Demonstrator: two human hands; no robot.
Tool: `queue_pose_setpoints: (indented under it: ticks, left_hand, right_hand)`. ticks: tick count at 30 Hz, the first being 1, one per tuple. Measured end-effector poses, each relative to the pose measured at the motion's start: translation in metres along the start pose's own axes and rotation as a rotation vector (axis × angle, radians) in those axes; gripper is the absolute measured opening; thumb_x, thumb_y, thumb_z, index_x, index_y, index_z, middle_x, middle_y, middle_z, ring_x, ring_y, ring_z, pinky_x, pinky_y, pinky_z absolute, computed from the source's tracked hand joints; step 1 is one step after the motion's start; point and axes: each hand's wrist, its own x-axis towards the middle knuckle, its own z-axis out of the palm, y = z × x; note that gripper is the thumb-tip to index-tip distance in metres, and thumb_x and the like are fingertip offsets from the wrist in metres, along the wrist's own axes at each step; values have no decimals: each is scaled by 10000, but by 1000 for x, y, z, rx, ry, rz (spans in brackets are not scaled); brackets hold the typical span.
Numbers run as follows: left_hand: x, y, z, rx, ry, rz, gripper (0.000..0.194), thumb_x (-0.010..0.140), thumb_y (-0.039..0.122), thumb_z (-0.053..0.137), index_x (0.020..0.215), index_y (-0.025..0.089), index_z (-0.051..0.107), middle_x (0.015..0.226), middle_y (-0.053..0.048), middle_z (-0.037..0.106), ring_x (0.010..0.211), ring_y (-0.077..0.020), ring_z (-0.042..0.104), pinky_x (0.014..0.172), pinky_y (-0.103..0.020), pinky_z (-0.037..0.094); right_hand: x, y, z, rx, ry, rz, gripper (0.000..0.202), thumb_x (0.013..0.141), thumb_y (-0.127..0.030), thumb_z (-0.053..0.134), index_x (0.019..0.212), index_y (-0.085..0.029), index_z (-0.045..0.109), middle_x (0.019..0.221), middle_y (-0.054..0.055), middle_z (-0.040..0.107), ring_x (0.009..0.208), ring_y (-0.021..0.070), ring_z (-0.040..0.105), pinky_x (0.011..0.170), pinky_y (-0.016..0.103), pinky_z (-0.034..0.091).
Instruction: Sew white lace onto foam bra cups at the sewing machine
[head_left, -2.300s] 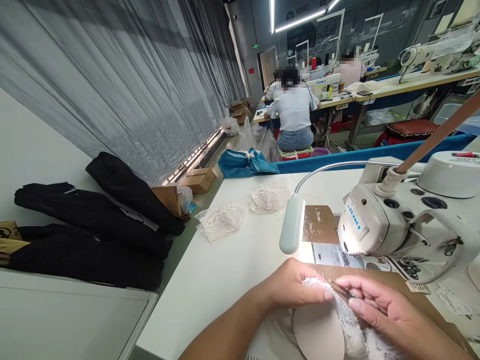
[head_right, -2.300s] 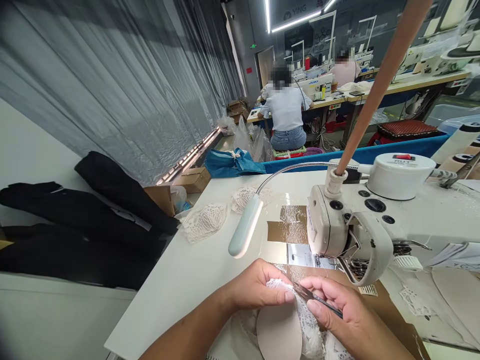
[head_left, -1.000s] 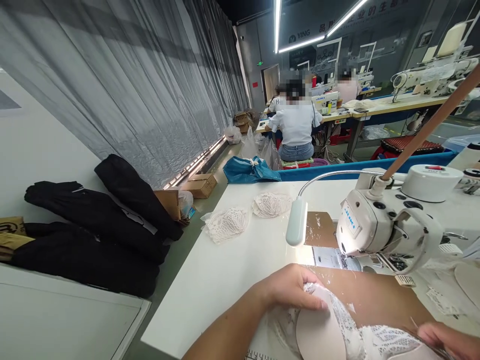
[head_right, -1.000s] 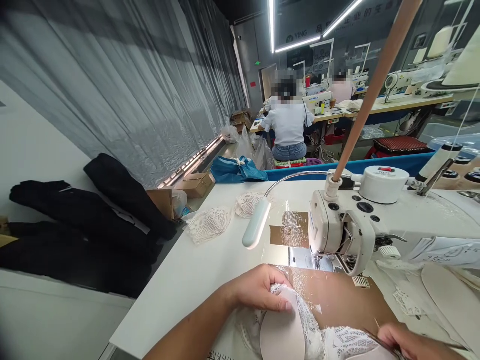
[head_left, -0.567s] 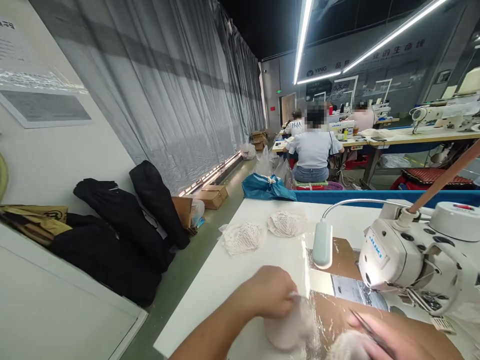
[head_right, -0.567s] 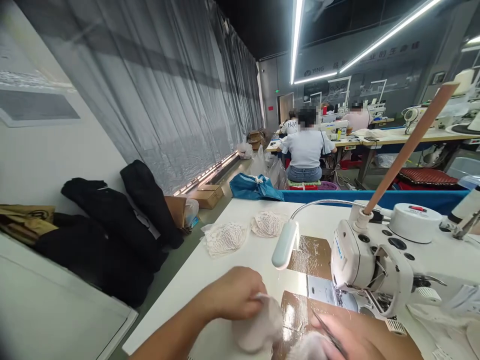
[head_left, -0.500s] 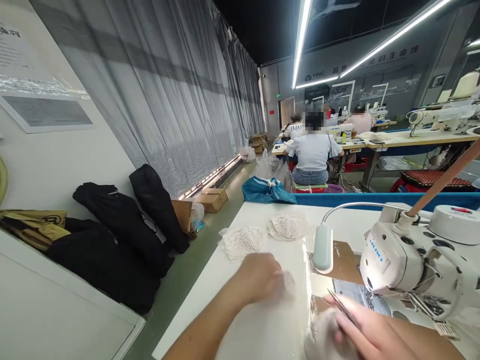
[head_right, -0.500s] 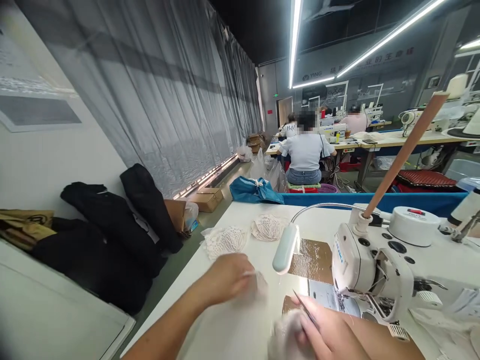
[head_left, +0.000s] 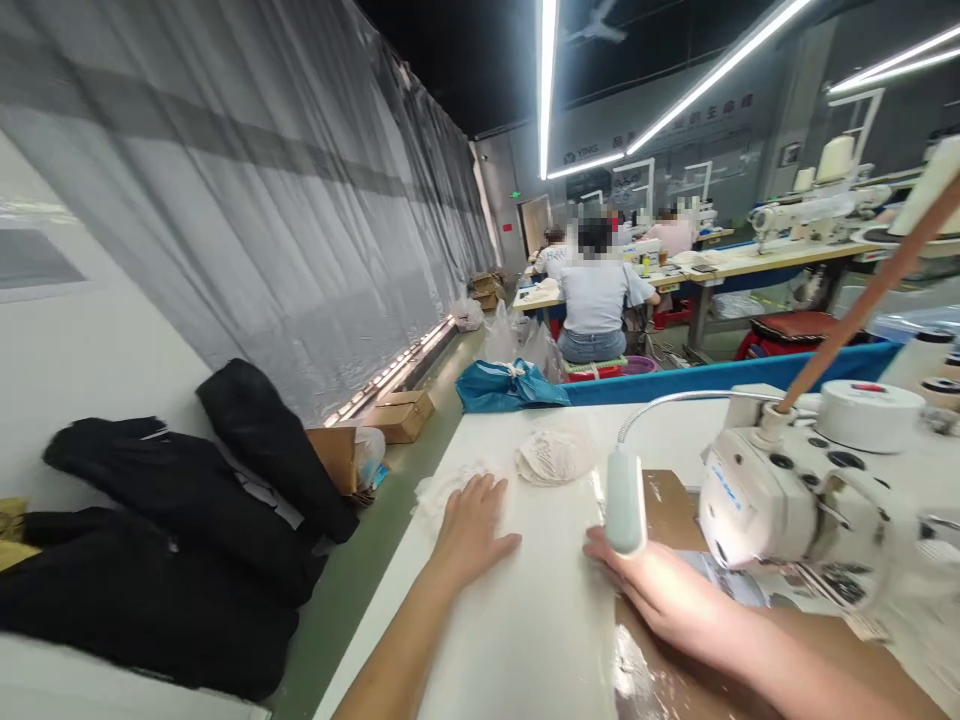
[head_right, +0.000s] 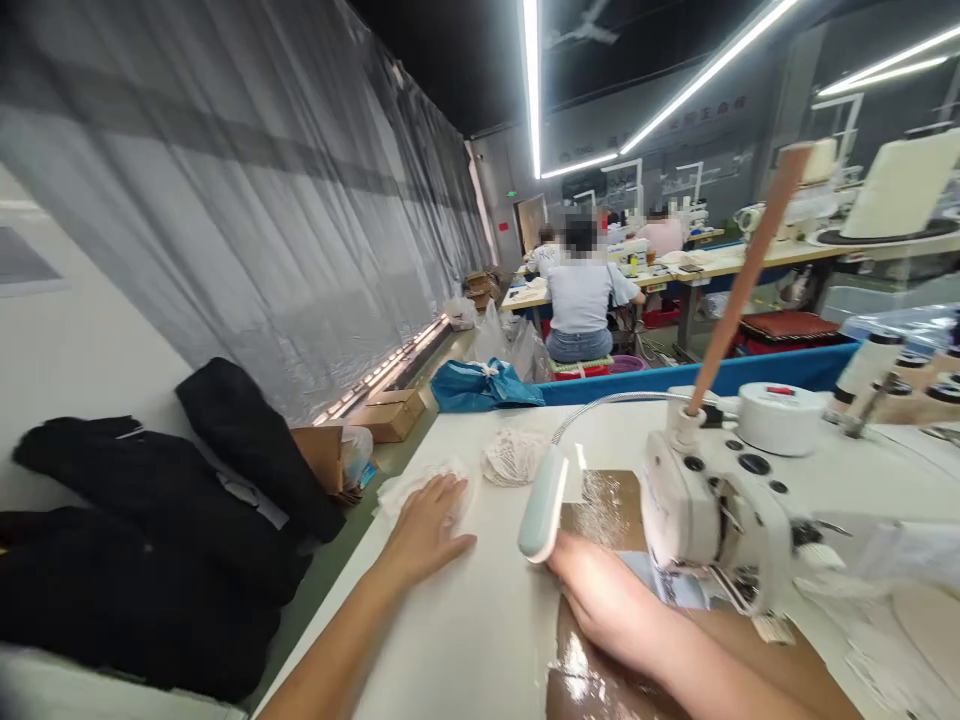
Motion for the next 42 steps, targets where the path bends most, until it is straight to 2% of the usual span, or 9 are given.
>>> queue_pose_setpoints:
  ticks: [5, 12, 15, 21, 25, 29, 32, 37, 42]
  left_hand:
    - [-22, 53, -16, -286, -166, 141, 523, 852, 411, 620, 1340, 233, 559, 1456, -95, 484, 1335, -316, 436, 1131, -493, 332]
    - [-33, 192, -15, -673, -580, 714, 485, 827, 392, 700, 1294, 300, 604, 1303, -51, 605, 1163, -250, 571, 1012, -319, 448]
    - [-25, 252, 3, -603, -574, 841, 555, 825, 421, 687, 1348, 297, 548, 1369, -64, 548, 1232, -283, 521, 1058, -364, 413]
    - [22, 354, 54, -340, -185, 1060, 693, 754, 191, 568, 1428, 181, 407, 1552, -125, 302, 1432, -328, 256, 1151, -445, 280]
    - [53, 388, 74, -195, -216, 1081, 639, 717, 267, 610, 1335, 152, 495, 1351, -123, 533, 1220, -331, 492, 1017, -456, 416]
    - [50, 389, 68, 5, -246, 1009, 379, 795, 313, 593, 1135, 149, 620, 1114, -112, 636, 1001, -309, 580, 877, -442, 474]
    - [24, 366, 58, 63, -261, 953, 218, 820, 234, 558, 988, 123, 642, 1032, -124, 644, 945, -294, 590, 814, -402, 490]
    - [-38, 291, 28, -157, -450, 866, 258, 764, 226, 603, 1013, 166, 633, 982, -90, 666, 877, -257, 616, 808, -355, 494]
    - [-92, 201, 3, -660, -484, 385, 642, 812, 187, 568, 1425, 263, 391, 1166, -44, 648, 949, -211, 630, 848, -290, 490]
  right_hand:
    - [-112, -6, -55, -86, 49, 210, 219, 809, -422, 604, 989, -417, 729, 1022, -12, 755, 930, 277, 705, 766, 340, 597]
    - [-234, 57, -144, -380, 435, 641, 423, 864, -565, 519, 1101, -253, 679, 1158, 93, 707, 1030, 297, 676, 865, 406, 569]
    - [-249, 67, -165, -428, 463, 684, 505, 839, -576, 559, 1203, -231, 623, 1288, 106, 645, 1109, 316, 643, 902, 432, 553]
    - [-243, 64, -164, -249, 562, 616, 460, 890, -514, 526, 1248, -230, 580, 1278, 95, 659, 1194, 285, 601, 990, 400, 507]
    - [-250, 73, -158, -30, 642, 685, 482, 889, -548, 538, 1245, -226, 572, 1270, 90, 665, 1183, 264, 609, 995, 352, 499]
    - [-261, 89, -159, 148, 649, 715, 579, 852, -579, 586, 1304, -219, 545, 1242, 99, 682, 1174, 266, 620, 966, 322, 515]
    - [-267, 91, -160, 98, 620, 690, 596, 865, -583, 565, 1346, -235, 504, 1237, 100, 686, 1173, 249, 624, 927, 288, 536]
    - [-275, 85, -133, -405, 385, 412, 419, 928, -487, 499, 1311, -324, 547, 1283, 29, 663, 1144, 244, 643, 912, 349, 570]
    - [-276, 96, -79, -783, 164, 43, 406, 878, -419, 583, 1263, -298, 625, 1135, 49, 727, 1007, 301, 690, 823, 460, 580]
